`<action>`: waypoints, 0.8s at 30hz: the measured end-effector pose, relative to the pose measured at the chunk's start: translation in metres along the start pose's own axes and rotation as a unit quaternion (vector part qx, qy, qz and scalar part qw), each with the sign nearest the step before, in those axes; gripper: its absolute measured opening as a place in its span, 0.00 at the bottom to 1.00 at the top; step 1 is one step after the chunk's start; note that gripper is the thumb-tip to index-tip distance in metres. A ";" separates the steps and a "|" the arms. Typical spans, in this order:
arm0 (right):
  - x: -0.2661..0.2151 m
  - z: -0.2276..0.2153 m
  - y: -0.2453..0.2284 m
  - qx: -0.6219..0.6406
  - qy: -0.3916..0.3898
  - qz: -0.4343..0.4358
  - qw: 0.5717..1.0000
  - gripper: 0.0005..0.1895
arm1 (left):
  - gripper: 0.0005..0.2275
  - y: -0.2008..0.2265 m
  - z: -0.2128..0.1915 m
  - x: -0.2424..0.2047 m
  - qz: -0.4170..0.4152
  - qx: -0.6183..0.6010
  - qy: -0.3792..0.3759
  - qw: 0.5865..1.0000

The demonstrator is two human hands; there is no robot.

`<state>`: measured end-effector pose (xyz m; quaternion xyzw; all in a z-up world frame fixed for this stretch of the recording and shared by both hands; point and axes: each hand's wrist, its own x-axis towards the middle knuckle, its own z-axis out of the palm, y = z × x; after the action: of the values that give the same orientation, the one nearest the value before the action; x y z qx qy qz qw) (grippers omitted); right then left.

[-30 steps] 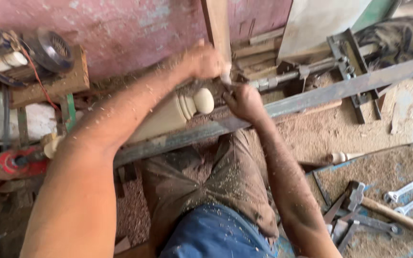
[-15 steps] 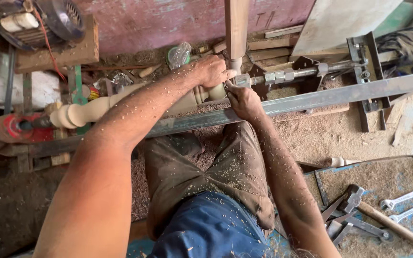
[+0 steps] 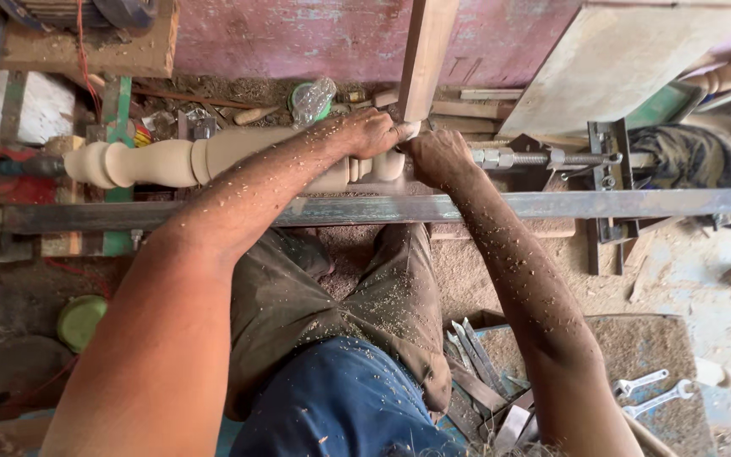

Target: The person shapes a wooden workpiece on a lathe using a metal tool, then smooths the rotating surface with a small piece of sandpaper held by hand.

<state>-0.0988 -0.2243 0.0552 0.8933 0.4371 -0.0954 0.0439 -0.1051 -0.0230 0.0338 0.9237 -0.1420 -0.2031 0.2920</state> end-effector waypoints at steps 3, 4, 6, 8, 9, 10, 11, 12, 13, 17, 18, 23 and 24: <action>0.004 -0.004 -0.002 -0.031 -0.022 0.000 0.999 0.18 | 0.36 0.000 0.003 0.008 -0.029 0.048 -0.007 0.998; 0.005 -0.005 -0.003 -0.040 -0.027 -0.002 0.999 0.20 | 0.36 -0.003 0.006 0.012 -0.021 0.067 0.003 0.998; 0.008 -0.010 -0.006 -0.074 -0.047 -0.003 0.996 0.17 | 0.39 -0.009 0.010 0.019 -0.006 0.107 0.022 0.994; 0.013 -0.017 -0.008 -0.121 -0.077 0.000 0.990 0.09 | 0.36 -0.013 0.013 0.025 -0.012 0.073 0.044 0.996; 0.017 -0.021 -0.010 -0.124 -0.097 0.002 0.987 0.08 | 0.36 -0.015 0.014 0.028 -0.015 0.056 0.054 0.997; 0.021 -0.023 -0.012 -0.127 -0.118 0.005 0.985 0.08 | 0.36 -0.016 0.015 0.030 -0.042 0.030 0.030 0.998; 0.023 -0.023 -0.013 -0.129 -0.139 0.009 0.982 0.07 | 0.36 -0.018 0.013 0.034 -0.068 0.004 0.006 0.998; 0.023 -0.023 -0.013 -0.125 -0.110 -0.004 0.986 0.09 | 0.37 -0.019 0.014 0.036 -0.094 -0.024 -0.019 0.995; 0.023 -0.023 -0.013 -0.121 -0.082 -0.017 0.989 0.11 | 0.34 -0.021 0.014 0.036 -0.070 -0.070 -0.015 0.995; 0.015 -0.035 0.010 0.176 0.079 -0.084 0.978 0.13 | 0.22 -0.016 -0.016 0.026 -0.031 -0.017 0.039 0.999; 0.009 -0.040 0.014 0.262 0.084 -0.038 0.961 0.17 | 0.20 -0.009 -0.027 0.019 -0.037 0.052 0.055 0.996; -0.052 -0.034 -0.018 0.513 0.169 0.029 0.841 0.30 | 0.11 0.018 -0.079 0.004 0.072 0.176 0.012 0.982; -0.060 -0.025 -0.033 0.546 0.153 0.093 0.818 0.29 | 0.16 0.021 -0.082 0.003 0.076 0.211 -0.027 0.974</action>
<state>-0.1579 -0.2467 0.0922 0.8103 0.2289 -0.1758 -0.5100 -0.0678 -0.0014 0.1068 0.9451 -0.2594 -0.1707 0.1017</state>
